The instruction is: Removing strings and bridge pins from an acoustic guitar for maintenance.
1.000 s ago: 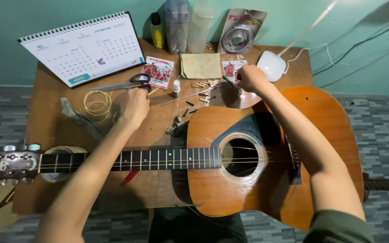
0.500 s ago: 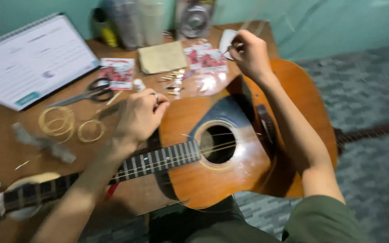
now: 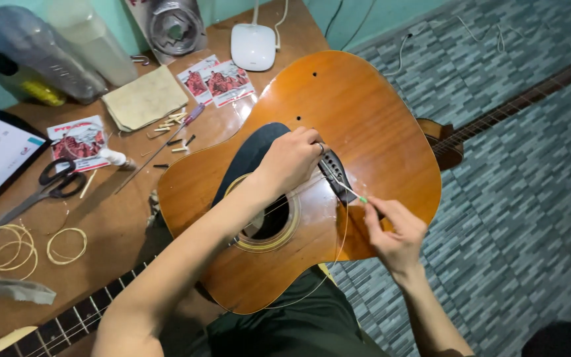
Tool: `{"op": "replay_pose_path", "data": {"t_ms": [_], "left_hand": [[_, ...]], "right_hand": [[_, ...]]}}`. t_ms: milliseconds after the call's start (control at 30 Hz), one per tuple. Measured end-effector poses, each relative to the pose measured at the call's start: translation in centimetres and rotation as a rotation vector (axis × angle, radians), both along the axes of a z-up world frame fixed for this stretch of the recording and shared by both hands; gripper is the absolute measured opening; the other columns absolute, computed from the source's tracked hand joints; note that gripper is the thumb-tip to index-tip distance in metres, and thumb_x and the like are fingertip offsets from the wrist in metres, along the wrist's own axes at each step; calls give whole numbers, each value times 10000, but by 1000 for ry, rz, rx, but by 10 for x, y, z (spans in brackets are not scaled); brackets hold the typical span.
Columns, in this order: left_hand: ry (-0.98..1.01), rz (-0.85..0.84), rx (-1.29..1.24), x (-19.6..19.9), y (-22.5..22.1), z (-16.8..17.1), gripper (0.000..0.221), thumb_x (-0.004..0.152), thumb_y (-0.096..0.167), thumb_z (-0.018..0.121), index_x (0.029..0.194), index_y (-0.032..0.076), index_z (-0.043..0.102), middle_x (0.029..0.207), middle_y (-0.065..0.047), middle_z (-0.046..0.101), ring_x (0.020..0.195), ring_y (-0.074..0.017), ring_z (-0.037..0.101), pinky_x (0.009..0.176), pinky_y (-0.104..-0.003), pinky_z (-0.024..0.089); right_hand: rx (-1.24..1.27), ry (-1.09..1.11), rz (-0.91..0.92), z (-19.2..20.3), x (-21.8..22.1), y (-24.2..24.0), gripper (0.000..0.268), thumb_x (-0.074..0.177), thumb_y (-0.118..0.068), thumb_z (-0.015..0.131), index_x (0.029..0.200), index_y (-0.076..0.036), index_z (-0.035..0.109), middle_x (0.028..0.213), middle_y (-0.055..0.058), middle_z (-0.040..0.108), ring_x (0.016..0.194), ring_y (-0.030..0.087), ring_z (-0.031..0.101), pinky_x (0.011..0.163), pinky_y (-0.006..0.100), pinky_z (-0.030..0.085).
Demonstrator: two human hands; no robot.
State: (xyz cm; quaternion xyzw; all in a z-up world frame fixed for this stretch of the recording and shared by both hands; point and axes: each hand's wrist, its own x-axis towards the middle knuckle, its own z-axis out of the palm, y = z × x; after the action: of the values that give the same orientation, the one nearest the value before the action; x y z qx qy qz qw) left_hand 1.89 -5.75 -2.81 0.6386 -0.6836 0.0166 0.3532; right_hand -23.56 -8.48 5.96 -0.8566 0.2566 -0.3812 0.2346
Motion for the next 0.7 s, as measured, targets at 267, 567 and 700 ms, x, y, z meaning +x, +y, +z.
{"op": "replay_pose_path", "data": {"t_ms": [267,567,700], "left_hand": [[17,-45,42,-21,13,21,77,910,133,683,857,131,739,958,0,650,979,-198,625,728,-304,508],[5,17,31,-12,9,2,87,882,93,701,798,110,718,961,5,634,984,-182,604,743,-281,522],[10,6,19,-7,12,9,156,932,55,622,791,89,682,948,-9,608,968,-194,599,691,-259,534]], "right_hand": [[-324,97,-28,-2,5,10,120,854,17,802,968,-21,800,778,85,724,579,250,688,525,325,555],[-323,86,34,-8,7,10,108,880,51,756,976,7,778,794,112,709,597,284,678,528,349,553],[-340,145,26,-5,8,15,97,876,50,756,967,17,766,799,125,689,620,300,677,533,362,553]]}}
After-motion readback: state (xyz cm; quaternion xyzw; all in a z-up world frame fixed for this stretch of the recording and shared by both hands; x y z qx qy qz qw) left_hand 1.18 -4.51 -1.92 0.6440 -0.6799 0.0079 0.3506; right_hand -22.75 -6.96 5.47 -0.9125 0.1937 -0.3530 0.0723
